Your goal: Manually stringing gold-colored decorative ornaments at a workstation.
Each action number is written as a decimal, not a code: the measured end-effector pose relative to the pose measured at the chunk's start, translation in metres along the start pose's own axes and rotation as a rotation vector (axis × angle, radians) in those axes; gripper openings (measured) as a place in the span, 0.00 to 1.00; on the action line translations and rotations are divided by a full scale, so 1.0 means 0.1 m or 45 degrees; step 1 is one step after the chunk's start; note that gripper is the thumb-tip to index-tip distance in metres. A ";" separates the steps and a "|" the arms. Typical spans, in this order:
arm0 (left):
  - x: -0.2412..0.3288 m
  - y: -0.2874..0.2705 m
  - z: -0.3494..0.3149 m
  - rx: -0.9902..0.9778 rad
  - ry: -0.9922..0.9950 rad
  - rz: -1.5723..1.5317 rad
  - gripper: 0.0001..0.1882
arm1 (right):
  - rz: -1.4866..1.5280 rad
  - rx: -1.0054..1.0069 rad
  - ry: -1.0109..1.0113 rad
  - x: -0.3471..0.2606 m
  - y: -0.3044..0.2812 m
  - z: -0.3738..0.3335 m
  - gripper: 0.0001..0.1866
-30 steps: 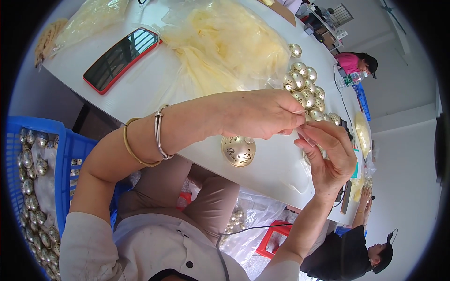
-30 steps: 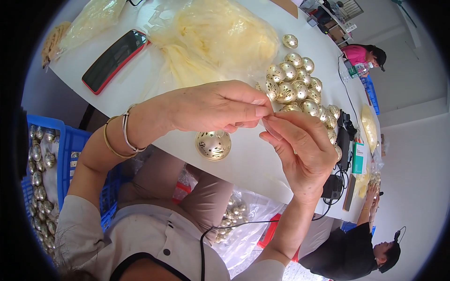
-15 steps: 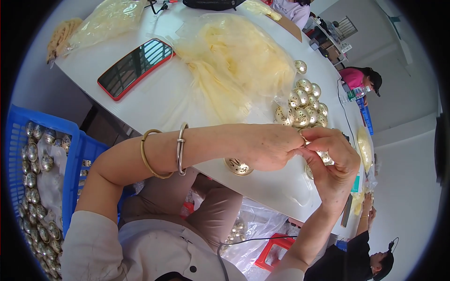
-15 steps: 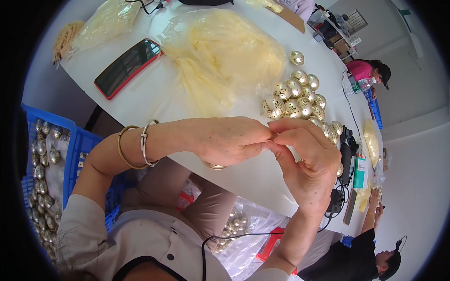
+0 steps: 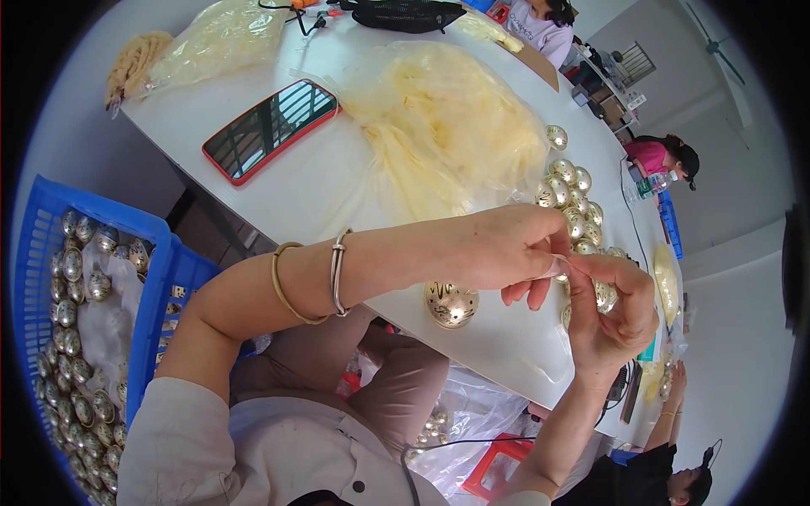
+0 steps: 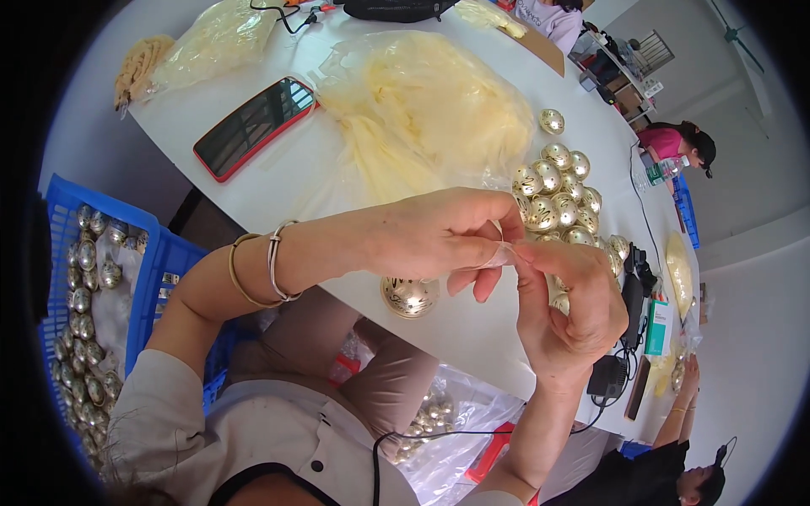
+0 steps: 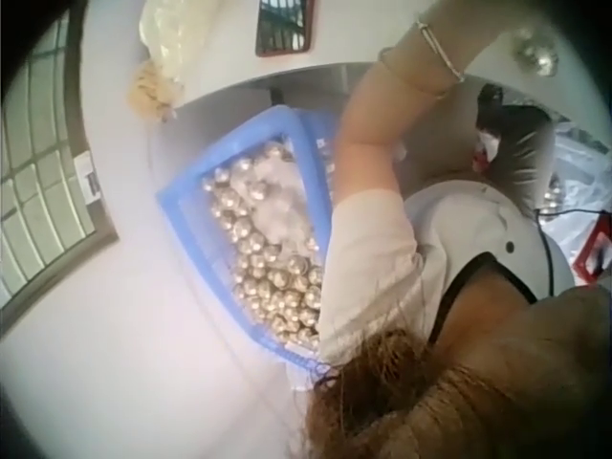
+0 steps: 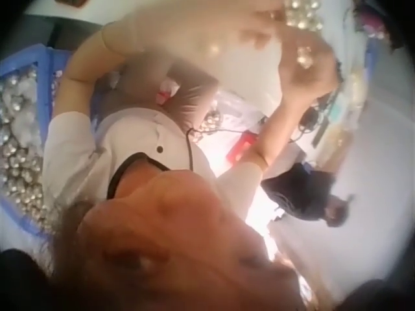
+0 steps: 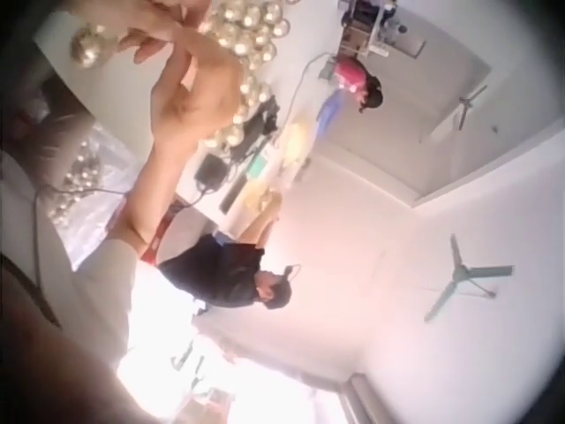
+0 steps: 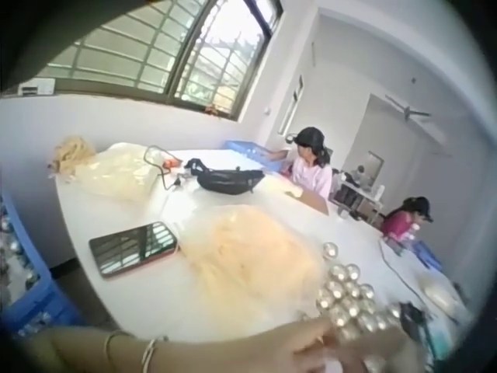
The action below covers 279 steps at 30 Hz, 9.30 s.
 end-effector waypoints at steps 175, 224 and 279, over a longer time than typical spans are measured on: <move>-0.09 -0.30 -0.28 0.517 0.316 0.715 0.04 | 1.112 -0.002 1.215 0.52 0.68 -0.78 0.09; -0.56 -0.31 -0.42 0.442 -0.289 -0.462 0.10 | 0.422 -0.471 0.754 0.38 0.59 -0.53 0.06; -0.73 0.23 -0.13 0.363 -0.252 -0.476 0.10 | 0.185 -0.495 0.496 0.57 0.12 -0.73 0.02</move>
Point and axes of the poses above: each hand's wrist, its own z-axis towards the middle knuckle, its own y-axis out of the palm, x = y × z, the point moved 7 cm from there along z, towards the middle knuckle, and after that the axes turned 6 degrees about x, right-handed, at the moved point
